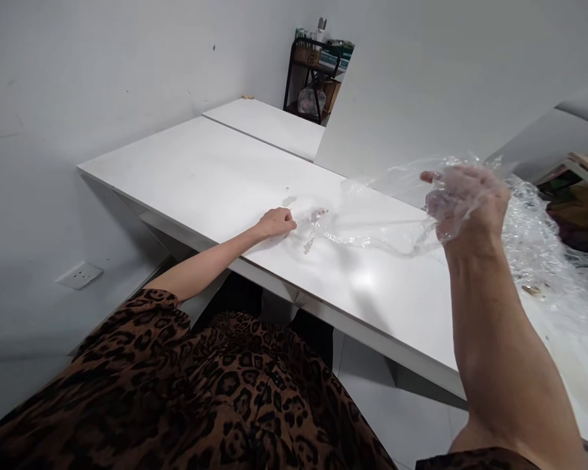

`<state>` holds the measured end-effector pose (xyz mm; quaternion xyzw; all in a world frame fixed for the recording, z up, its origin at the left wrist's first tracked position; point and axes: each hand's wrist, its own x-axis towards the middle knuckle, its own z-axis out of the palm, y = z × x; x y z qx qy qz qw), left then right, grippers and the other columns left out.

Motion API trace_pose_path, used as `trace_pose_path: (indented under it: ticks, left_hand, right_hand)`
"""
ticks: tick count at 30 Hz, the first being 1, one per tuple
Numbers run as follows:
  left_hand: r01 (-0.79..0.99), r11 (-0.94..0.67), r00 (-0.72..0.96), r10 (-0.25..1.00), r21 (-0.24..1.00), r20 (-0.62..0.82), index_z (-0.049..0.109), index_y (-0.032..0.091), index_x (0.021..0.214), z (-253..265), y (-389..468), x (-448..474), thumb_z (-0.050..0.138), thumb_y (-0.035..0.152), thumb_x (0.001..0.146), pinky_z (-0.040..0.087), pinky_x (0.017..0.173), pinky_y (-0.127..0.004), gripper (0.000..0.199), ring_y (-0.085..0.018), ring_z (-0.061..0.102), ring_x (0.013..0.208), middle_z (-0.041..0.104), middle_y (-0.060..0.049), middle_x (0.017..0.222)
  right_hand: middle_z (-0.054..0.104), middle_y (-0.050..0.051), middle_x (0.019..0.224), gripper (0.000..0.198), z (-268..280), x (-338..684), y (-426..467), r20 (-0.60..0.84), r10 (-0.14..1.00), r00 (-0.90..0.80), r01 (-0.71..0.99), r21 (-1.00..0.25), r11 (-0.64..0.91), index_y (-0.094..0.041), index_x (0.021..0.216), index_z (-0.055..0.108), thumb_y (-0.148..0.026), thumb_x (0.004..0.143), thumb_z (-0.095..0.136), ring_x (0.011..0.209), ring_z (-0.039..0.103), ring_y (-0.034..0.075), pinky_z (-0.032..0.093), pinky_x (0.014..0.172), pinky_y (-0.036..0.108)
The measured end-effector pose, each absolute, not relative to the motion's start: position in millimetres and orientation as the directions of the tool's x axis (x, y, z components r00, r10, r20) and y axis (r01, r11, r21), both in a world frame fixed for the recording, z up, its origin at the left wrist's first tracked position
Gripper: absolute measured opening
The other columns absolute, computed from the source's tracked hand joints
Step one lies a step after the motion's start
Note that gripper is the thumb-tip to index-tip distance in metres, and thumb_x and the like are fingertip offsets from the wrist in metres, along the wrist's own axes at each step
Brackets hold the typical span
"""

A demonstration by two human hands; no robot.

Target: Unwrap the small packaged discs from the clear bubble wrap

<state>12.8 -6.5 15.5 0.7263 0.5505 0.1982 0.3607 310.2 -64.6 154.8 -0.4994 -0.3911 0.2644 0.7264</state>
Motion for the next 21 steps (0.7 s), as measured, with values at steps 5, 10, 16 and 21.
trace_pose_path:
  ticks: [5, 10, 16, 21]
  left_hand:
    - [0.605, -0.49, 0.378, 0.87, 0.627, 0.315, 0.059, 0.017, 0.119, 26.9, -19.9, 25.5, 0.05, 0.015, 0.092, 0.047, 0.105, -0.041, 0.028, -0.026, 0.057, 0.121, 0.055, -0.015, 0.135]
    - [0.291, -0.832, 0.832, 0.464, 0.472, 0.304, 0.066, 0.02, 0.117, 15.2, -19.7, 68.7, 0.044, 0.016, 0.098, 0.04, 0.115, -0.042, 0.029, -0.024, 0.056, 0.129, 0.062, -0.013, 0.135]
    - [0.673, -0.648, 0.624, 0.756, 0.356, 0.198, 0.058, 0.023, 0.14, -11.1, 6.0, 83.8, 0.05, 0.043, 0.099, 0.018, 0.124, -0.058, 0.046, -0.035, 0.036, 0.148, 0.051, -0.015, 0.153]
    - [0.677, -0.639, 0.636, 0.758, 0.365, 0.147, 0.057, 0.021, 0.133, -5.1, 19.0, 74.6, 0.055, 0.055, 0.092, 0.028, 0.114, -0.055, 0.053, -0.036, 0.043, 0.139, 0.052, -0.017, 0.148]
  right_hand:
    - [0.073, 0.012, 0.072, 0.015, 132.0, 295.0, -84.5, 0.208, 0.825, 0.525, -0.028, -0.965, 0.261, -0.019, 0.07, 0.057, -0.005, 0.065, 0.06, 0.047, 0.05, 0.013, 0.022, 0.04, 0.023]
    - [0.074, 0.012, 0.074, 0.014, 125.3, 288.6, -97.0, 0.214, 0.834, 0.509, -0.029, -0.964, 0.264, -0.02, 0.073, 0.055, -0.013, 0.068, 0.067, 0.04, 0.043, 0.011, 0.025, 0.036, 0.023]
    - [0.061, 0.003, 0.068, 0.016, 120.2, 321.0, -102.7, 0.275, 0.722, 0.635, -0.091, -0.901, 0.424, -0.018, 0.07, 0.057, -0.005, 0.062, 0.061, 0.057, 0.062, 0.014, 0.03, 0.038, 0.018]
    - [0.055, 0.001, 0.063, 0.015, 102.2, 355.4, -105.4, 0.156, 0.62, 0.769, -0.11, -0.924, 0.368, -0.019, 0.06, 0.051, -0.006, 0.059, 0.059, 0.047, 0.048, 0.01, 0.033, 0.036, 0.02]
